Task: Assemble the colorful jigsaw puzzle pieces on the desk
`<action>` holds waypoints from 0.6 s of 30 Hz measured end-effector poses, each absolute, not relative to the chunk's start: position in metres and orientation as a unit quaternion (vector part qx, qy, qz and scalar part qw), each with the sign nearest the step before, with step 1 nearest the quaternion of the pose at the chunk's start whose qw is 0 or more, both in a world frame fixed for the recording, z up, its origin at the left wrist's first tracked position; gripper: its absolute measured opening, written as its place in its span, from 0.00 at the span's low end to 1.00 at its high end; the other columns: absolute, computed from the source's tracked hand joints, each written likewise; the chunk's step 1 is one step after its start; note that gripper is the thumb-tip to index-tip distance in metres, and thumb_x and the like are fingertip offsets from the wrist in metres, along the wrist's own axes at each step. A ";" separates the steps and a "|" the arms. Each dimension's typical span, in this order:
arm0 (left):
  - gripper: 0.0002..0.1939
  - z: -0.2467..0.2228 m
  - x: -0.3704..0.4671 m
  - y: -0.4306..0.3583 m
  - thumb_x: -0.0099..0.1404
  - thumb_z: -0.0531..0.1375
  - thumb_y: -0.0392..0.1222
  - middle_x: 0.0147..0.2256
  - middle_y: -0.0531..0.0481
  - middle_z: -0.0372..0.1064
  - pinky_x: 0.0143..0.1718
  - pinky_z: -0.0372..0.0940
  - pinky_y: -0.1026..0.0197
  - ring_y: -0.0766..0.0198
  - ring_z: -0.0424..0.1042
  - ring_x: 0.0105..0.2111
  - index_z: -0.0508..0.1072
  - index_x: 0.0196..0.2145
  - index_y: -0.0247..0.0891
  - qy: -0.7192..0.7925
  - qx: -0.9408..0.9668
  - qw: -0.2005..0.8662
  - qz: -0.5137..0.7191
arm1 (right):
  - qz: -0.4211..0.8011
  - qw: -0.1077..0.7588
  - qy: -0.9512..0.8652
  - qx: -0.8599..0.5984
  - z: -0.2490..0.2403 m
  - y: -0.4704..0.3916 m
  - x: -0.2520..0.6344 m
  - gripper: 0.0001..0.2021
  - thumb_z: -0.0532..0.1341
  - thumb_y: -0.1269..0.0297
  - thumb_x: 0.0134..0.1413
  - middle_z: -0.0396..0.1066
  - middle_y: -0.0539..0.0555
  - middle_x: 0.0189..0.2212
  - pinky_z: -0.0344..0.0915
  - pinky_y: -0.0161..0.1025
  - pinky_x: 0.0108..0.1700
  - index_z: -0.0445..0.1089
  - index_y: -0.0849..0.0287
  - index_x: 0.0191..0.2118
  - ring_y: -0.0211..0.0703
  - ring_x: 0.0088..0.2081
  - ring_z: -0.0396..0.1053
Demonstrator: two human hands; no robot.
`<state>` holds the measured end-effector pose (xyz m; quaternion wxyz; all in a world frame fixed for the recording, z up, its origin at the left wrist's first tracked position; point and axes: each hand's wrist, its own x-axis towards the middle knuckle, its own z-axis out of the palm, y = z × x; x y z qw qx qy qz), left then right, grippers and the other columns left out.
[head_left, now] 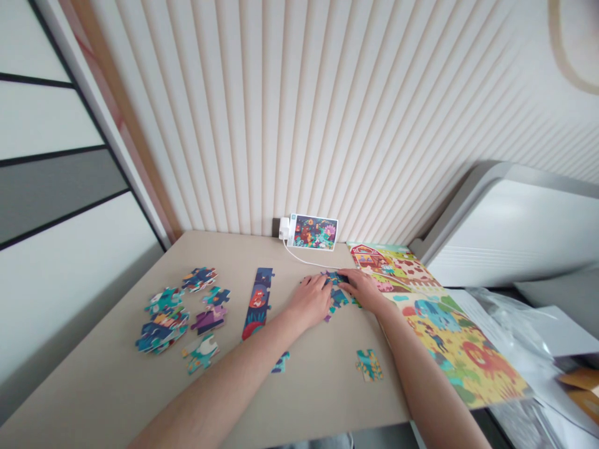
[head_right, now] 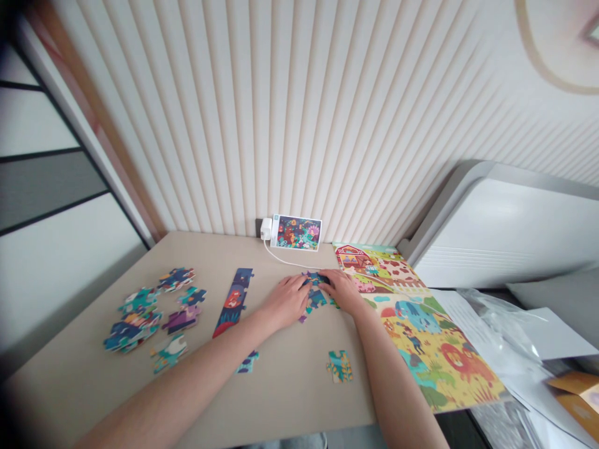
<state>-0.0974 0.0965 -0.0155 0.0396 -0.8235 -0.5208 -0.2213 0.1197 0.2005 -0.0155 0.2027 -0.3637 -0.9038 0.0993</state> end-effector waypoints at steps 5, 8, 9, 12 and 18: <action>0.19 -0.015 -0.097 0.095 0.72 0.53 0.41 0.55 0.38 0.68 0.60 0.57 0.49 0.51 0.65 0.57 0.70 0.57 0.36 -0.522 -0.822 0.038 -0.222 | 0.068 0.207 -0.916 -0.337 -0.017 0.203 0.121 0.18 0.59 0.54 0.66 0.73 0.58 0.53 0.66 0.51 0.58 0.73 0.49 0.58 0.53 0.54 0.70; 0.19 -0.014 -0.097 0.095 0.72 0.52 0.41 0.56 0.38 0.68 0.60 0.57 0.49 0.51 0.64 0.58 0.69 0.57 0.36 -0.522 -0.822 0.040 -0.222 | 0.059 0.201 -0.922 -0.326 -0.019 0.205 0.123 0.17 0.58 0.55 0.67 0.73 0.58 0.53 0.66 0.52 0.58 0.73 0.49 0.57 0.53 0.54 0.69; 0.19 -0.014 -0.097 0.095 0.72 0.53 0.41 0.56 0.38 0.68 0.60 0.57 0.49 0.51 0.65 0.58 0.69 0.57 0.36 -0.522 -0.822 0.040 -0.222 | 0.057 0.199 -0.924 -0.323 -0.019 0.205 0.124 0.17 0.57 0.56 0.67 0.72 0.58 0.53 0.66 0.52 0.58 0.73 0.49 0.57 0.53 0.54 0.69; 0.18 -0.014 -0.097 0.095 0.72 0.53 0.41 0.55 0.39 0.68 0.60 0.58 0.50 0.52 0.65 0.57 0.70 0.56 0.36 -0.522 -0.823 0.037 -0.221 | 0.060 0.193 -0.928 -0.313 -0.019 0.207 0.126 0.17 0.57 0.57 0.68 0.71 0.58 0.54 0.65 0.51 0.59 0.73 0.50 0.58 0.52 0.55 0.69; 0.19 -0.016 -0.097 0.097 0.71 0.54 0.40 0.56 0.39 0.68 0.60 0.57 0.49 0.51 0.64 0.58 0.70 0.57 0.36 -0.522 -0.822 0.035 -0.223 | 0.074 0.168 -0.931 -0.317 -0.012 0.208 0.121 0.17 0.57 0.58 0.68 0.71 0.58 0.53 0.65 0.49 0.58 0.74 0.51 0.57 0.51 0.53 0.69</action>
